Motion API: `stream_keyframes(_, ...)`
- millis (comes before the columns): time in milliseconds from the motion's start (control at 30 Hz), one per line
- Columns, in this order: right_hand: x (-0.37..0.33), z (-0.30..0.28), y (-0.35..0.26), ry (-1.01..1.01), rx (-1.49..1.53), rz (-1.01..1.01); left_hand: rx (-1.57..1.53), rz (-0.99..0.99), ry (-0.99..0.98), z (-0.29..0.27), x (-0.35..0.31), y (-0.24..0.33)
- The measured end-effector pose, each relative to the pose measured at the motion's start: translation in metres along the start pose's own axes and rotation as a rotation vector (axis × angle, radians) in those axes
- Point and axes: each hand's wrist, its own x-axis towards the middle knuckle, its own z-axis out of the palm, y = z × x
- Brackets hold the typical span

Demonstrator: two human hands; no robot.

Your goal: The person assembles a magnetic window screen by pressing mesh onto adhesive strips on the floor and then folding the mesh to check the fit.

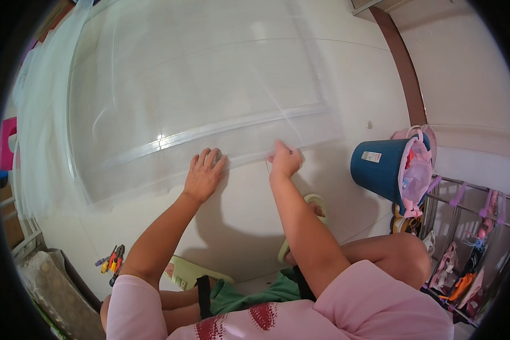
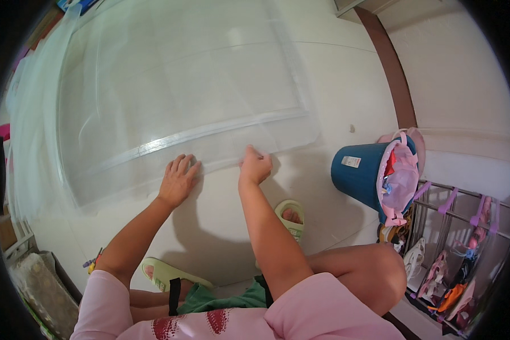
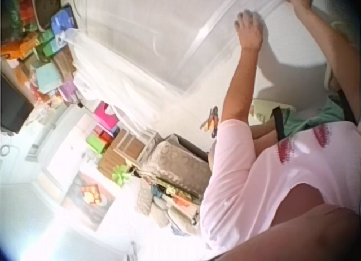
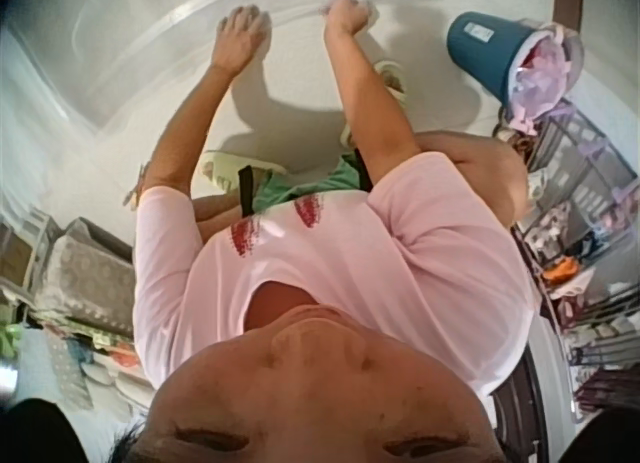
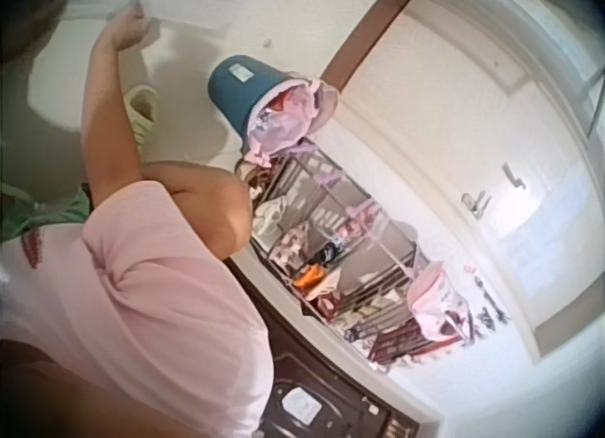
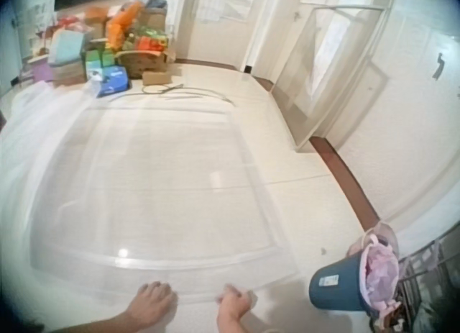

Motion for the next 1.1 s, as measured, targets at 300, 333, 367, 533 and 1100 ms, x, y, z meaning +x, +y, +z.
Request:
stream_keyframes(300,0.078,-0.038,-0.011,0.069,0.77,0.322,-0.027,-0.114,0.028,-0.015,0.043,0.038)
stream_keyframes(333,0.09,-0.043,-0.014,0.071,0.777,0.32,0.041,-0.12,0.013,-0.017,0.048,0.039)
stream_keyframes(367,0.101,-0.047,-0.015,0.008,0.758,0.353,0.043,-0.115,0.016,-0.016,0.051,0.038)
stream_keyframes(533,0.129,-0.051,-0.002,-0.085,0.511,0.27,-0.011,0.059,0.03,-0.008,0.074,0.044)
stream_keyframes(1100,0.118,-0.053,-0.011,-0.075,0.424,0.235,0.131,0.211,0.212,0.002,0.111,0.101)
